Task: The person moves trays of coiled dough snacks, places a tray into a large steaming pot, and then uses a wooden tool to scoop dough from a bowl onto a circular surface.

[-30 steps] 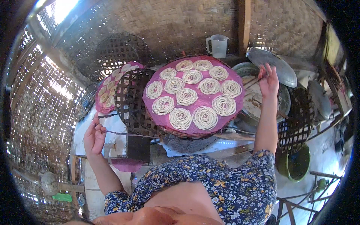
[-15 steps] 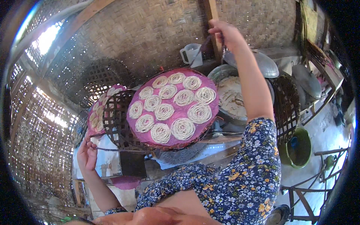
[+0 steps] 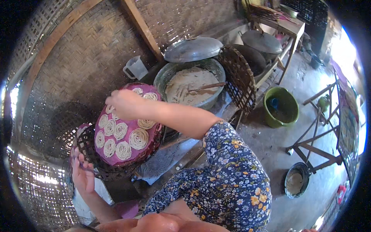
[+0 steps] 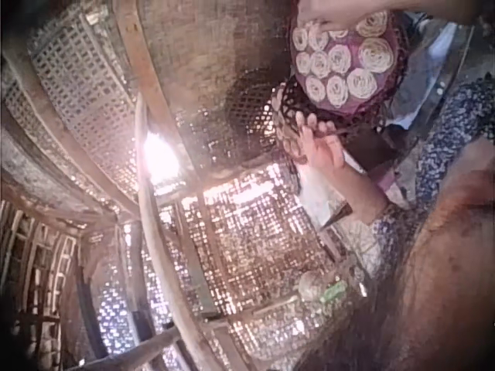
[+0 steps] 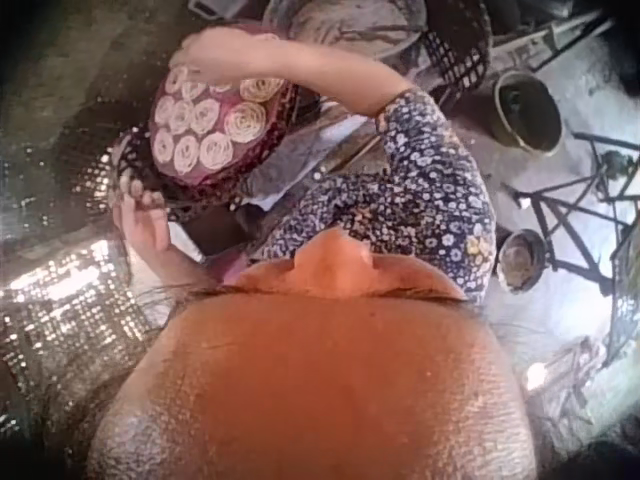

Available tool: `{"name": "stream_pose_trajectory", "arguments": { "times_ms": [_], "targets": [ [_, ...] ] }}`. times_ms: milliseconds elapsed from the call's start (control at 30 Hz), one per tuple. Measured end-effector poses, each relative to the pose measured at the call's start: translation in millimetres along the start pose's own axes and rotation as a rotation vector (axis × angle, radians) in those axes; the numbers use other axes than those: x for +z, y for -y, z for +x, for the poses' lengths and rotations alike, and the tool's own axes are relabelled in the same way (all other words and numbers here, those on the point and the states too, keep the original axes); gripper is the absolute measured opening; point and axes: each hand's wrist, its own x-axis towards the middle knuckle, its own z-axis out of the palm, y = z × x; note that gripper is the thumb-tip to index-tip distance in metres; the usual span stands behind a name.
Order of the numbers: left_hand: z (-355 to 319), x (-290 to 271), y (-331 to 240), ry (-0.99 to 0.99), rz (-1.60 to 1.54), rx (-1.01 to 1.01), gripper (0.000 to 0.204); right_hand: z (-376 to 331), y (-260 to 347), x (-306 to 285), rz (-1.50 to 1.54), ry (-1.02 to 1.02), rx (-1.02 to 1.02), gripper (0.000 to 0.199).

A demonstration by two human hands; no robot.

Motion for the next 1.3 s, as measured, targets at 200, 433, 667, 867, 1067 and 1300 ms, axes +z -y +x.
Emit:
{"name": "stream_pose_trajectory", "arguments": {
  "times_ms": [200,433,667,867,1067,1300],
  "targets": [
    [-23,-1,11,-0.056,-0.115,0.0,0.038,-60,-2,2,-0.152,-0.016,0.059,0.036],
    [-62,-63,10,-0.105,-0.238,0.085,0.039,-133,-7,-25,-0.122,0.055,0.066,0.039],
    [-130,-78,26,-0.292,-0.259,0.215,0.039,-206,-61,-146,-0.873,-0.475,0.598,0.055],
    [-150,-76,60,-0.393,-0.368,0.301,0.04,-283,-145,-198,-0.54,-0.294,1.026,0.055],
    [-158,-60,62,-0.508,-0.334,0.382,0.037,-286,-155,-237,-0.748,-0.255,0.998,0.041],
    [-132,-32,36,-0.525,-0.293,0.332,0.032,-280,-56,-316,-0.199,-0.119,0.667,0.026]
  ]
}}
